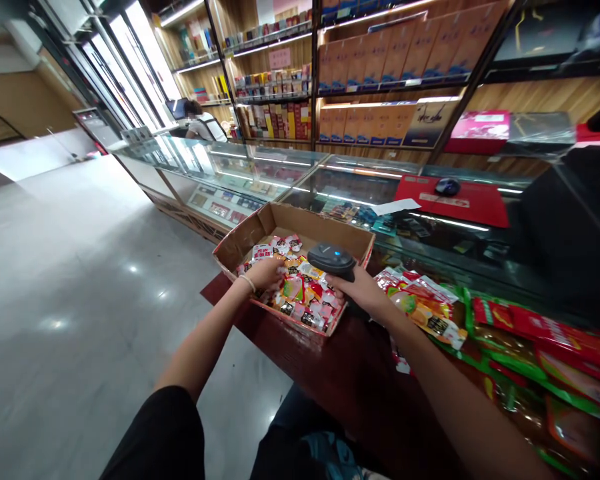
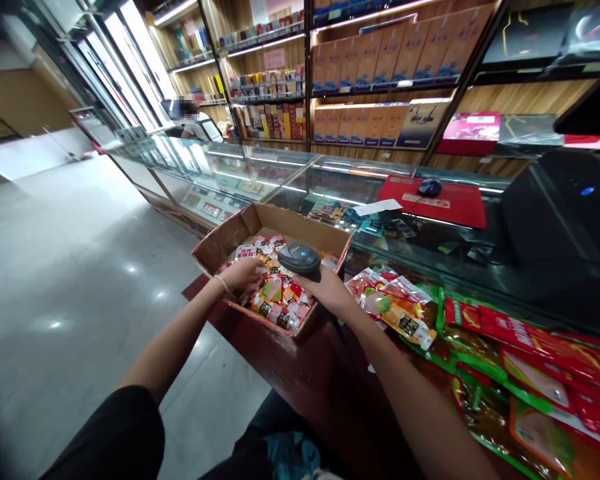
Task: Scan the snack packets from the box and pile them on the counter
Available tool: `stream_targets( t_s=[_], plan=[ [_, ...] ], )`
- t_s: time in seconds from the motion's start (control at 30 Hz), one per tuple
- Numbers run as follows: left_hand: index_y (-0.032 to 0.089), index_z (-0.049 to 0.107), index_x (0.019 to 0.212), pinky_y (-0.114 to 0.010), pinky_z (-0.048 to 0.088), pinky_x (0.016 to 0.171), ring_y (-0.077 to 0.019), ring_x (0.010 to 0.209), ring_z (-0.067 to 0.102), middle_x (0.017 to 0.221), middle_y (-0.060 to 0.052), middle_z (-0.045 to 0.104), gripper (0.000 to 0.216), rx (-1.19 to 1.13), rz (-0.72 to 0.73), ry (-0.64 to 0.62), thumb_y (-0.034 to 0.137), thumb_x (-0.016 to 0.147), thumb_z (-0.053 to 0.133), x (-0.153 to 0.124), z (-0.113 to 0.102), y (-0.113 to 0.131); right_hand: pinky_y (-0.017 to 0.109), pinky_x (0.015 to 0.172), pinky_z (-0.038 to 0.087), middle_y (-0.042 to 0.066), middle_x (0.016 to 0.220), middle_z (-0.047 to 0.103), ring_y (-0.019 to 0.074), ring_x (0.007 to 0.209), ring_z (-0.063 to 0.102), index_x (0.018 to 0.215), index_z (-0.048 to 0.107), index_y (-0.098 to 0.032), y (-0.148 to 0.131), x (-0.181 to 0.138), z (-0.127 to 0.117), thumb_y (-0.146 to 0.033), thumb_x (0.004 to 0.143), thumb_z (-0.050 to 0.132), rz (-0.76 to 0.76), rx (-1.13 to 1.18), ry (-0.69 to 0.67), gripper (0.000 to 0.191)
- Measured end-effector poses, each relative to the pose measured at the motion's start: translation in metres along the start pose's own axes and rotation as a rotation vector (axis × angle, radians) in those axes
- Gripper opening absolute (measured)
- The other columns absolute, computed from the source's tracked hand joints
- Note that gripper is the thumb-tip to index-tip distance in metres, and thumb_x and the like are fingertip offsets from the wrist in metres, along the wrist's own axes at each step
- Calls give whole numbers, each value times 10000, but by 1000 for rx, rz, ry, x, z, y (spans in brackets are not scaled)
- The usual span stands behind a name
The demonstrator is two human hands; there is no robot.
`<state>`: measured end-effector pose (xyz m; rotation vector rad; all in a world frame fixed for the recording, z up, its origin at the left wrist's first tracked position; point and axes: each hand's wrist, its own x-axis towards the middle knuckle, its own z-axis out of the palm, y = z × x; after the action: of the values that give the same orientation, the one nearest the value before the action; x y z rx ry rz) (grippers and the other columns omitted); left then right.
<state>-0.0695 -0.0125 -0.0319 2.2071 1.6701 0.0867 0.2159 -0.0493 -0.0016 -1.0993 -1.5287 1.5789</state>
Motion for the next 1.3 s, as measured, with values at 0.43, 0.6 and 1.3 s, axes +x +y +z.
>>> stream_targets(
  t_s=[0.43, 0.6, 1.3],
  plan=[
    [200, 597, 973, -339, 546, 835, -136, 854, 632, 887, -14, 657, 332, -1399, -65, 440, 489, 823, 665, -12, -28, 52, 247, 454, 427, -50, 522, 536, 113, 434, 518, 747, 575, -191, -10, -42, -14, -483, 755, 759, -107, 349, 113, 345],
    [173, 601, 914, -377, 550, 859, -175, 898, 648, 890, -72, 671, 313, -1767, -55, 395, 447, 967, 458, -6, -34, 90, 241, 423, 407, -43, 518, 540, 110, 404, 507, 734, 570, -183, -8, -68, -29, -509, 756, 752, -46, 243, 92, 374],
    [183, 472, 699, -241, 440, 582, -126, 693, 549, 845, -51, 540, 400, -2252, 254, 148, 481, 966, 454, 2, -23, 172, 267, 461, 403, -54, 448, 509, 117, 395, 459, 732, 508, -220, -2, -129, -31, -563, 797, 665, -51, -135, 32, 383]
  ],
)
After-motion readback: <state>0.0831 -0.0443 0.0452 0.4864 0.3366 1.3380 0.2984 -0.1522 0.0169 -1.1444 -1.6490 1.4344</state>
